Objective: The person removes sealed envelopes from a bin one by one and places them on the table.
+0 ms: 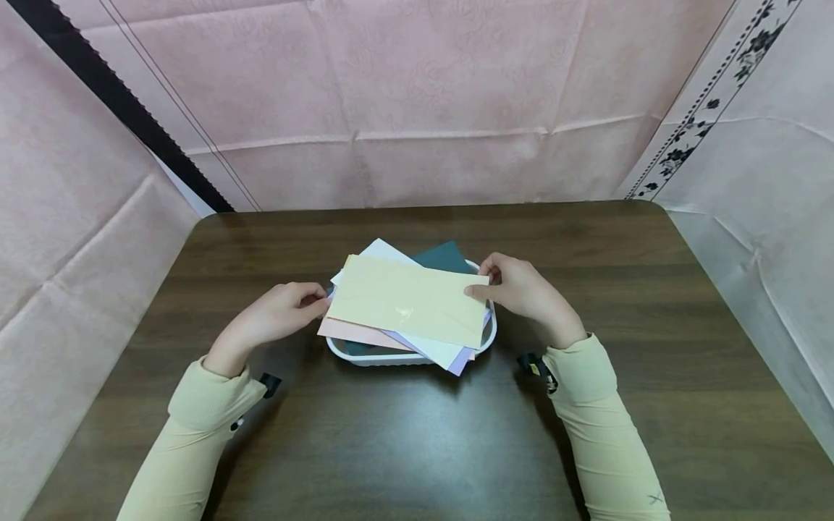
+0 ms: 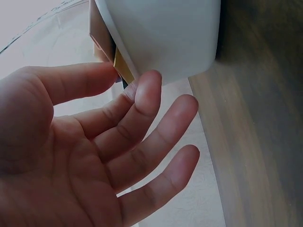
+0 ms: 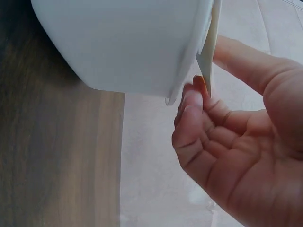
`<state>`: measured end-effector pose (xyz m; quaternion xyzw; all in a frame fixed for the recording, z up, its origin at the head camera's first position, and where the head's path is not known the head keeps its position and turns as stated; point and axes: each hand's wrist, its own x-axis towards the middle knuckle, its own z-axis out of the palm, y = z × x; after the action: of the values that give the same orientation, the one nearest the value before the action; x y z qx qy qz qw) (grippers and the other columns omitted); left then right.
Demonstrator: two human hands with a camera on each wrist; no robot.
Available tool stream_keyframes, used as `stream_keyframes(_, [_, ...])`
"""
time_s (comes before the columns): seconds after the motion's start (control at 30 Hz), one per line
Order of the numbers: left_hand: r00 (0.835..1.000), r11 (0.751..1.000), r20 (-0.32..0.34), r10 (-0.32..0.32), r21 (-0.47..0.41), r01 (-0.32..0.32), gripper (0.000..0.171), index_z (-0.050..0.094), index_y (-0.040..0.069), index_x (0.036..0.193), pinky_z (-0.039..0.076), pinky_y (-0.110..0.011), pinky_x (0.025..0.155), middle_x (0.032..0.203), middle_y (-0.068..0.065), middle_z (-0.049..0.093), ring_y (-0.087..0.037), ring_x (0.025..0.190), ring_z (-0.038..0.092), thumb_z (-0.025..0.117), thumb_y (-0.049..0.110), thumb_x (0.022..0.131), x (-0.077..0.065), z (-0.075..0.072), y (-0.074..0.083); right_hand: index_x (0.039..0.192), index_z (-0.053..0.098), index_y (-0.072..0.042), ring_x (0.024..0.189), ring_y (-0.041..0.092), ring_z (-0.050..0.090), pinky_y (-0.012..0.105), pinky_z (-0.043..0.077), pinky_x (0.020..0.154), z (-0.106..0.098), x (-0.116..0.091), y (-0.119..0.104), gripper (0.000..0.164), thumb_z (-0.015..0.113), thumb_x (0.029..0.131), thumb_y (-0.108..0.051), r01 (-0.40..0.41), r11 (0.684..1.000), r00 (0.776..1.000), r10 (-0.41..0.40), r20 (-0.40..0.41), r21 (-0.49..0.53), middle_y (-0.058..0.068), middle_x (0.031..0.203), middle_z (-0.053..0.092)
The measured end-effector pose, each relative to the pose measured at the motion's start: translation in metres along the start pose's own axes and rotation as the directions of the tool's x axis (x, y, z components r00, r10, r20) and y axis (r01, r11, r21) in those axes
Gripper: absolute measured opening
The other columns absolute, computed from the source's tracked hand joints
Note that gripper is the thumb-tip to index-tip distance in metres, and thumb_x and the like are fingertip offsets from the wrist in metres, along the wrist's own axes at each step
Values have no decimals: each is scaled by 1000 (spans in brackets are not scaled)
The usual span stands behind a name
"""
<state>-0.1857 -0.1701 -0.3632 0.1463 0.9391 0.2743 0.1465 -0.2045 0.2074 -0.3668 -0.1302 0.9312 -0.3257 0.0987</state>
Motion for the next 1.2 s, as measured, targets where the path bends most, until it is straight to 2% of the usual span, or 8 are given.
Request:
stream_keyframes(0.1, [1000, 1000, 3, 0, 2, 0, 29, 64, 6, 105, 42, -31, 57, 71, -5, 53, -20, 65, 50, 54, 31, 94, -1, 0, 0, 109, 57, -9, 83, 22, 47, 34, 41, 67, 0, 0, -1, 43, 68, 82, -41, 21, 1000, 1000, -21, 11, 15, 7, 92, 53])
stream_keyframes(0.23, [1000, 1000, 4, 1, 7, -1, 30, 64, 6, 105, 42, -31, 57, 71, -5, 53, -20, 65, 50, 54, 31, 94, -1, -1, 1, 115, 62, -11, 78, 22, 45, 33, 39, 62, 1, -1, -4, 40, 67, 85, -36, 31, 999, 999, -31, 32, 11, 7, 85, 51])
stream_keyframes(0.37, [1000, 1000, 9, -3, 3, 3, 29, 64, 6, 105, 42, -31, 57, 71, -5, 53, -20, 66, 50, 54, 31, 94, -1, 0, 1, 111, 65, -12, 74, 21, 46, 32, 38, 59, 1, -2, -5, 34, 64, 87, -35, 25, 1000, 999, -26, 36, 9, 6, 80, 51])
stream_keyframes(0.5, [1000, 1000, 21, -5, -5, 5, 28, 64, 6, 103, 42, -31, 56, 69, -6, 52, -20, 64, 49, 53, 31, 94, 0, 0, 1, 107, 67, -10, 78, 22, 51, 33, 44, 64, 0, -3, -5, 29, 61, 90, -33, 37, 998, 999, -39, 36, 46, 5, 85, 59])
stream_keyframes(0.67, [999, 1000, 39, -5, -26, 6, 28, 64, 7, 100, 42, -31, 56, 70, -6, 52, -21, 64, 49, 53, 32, 94, 1, 1, -2, 110, 64, -7, 79, 23, 55, 39, 49, 71, -1, -3, -2, 26, 55, 94, -26, 34, 991, 997, -43, 64, 128, 8, 92, 62])
stream_keyframes(0.83, [999, 999, 41, -5, -34, 6, 29, 64, 7, 98, 42, -30, 56, 70, -6, 53, -21, 64, 49, 53, 34, 94, 1, 1, -3, 112, 60, -4, 74, 26, 55, 45, 49, 70, 0, -1, 0, 26, 49, 97, -22, 10, 976, 996, -29, 88, 215, 11, 91, 59])
stream_keyframes(1.07, [999, 999, 43, -15, -34, 16, 28, 64, 7, 99, 42, -30, 56, 71, -6, 54, -21, 64, 50, 54, 34, 94, 2, 1, -4, 115, 56, -1, 71, 29, 52, 42, 47, 66, -2, -1, 2, 30, 45, 99, -24, 0, 969, 997, -20, 77, 247, 13, 85, 55])
stream_keyframes(1.2, [999, 1000, 41, -1, -26, 2, 29, 64, 7, 100, 42, -31, 56, 71, -5, 54, -21, 65, 50, 54, 33, 94, 2, 2, -4, 115, 55, 0, 73, 34, 51, 39, 46, 65, -7, -2, 6, 32, 42, 100, -26, 7, 968, 999, -17, 40, 249, 14, 84, 53])
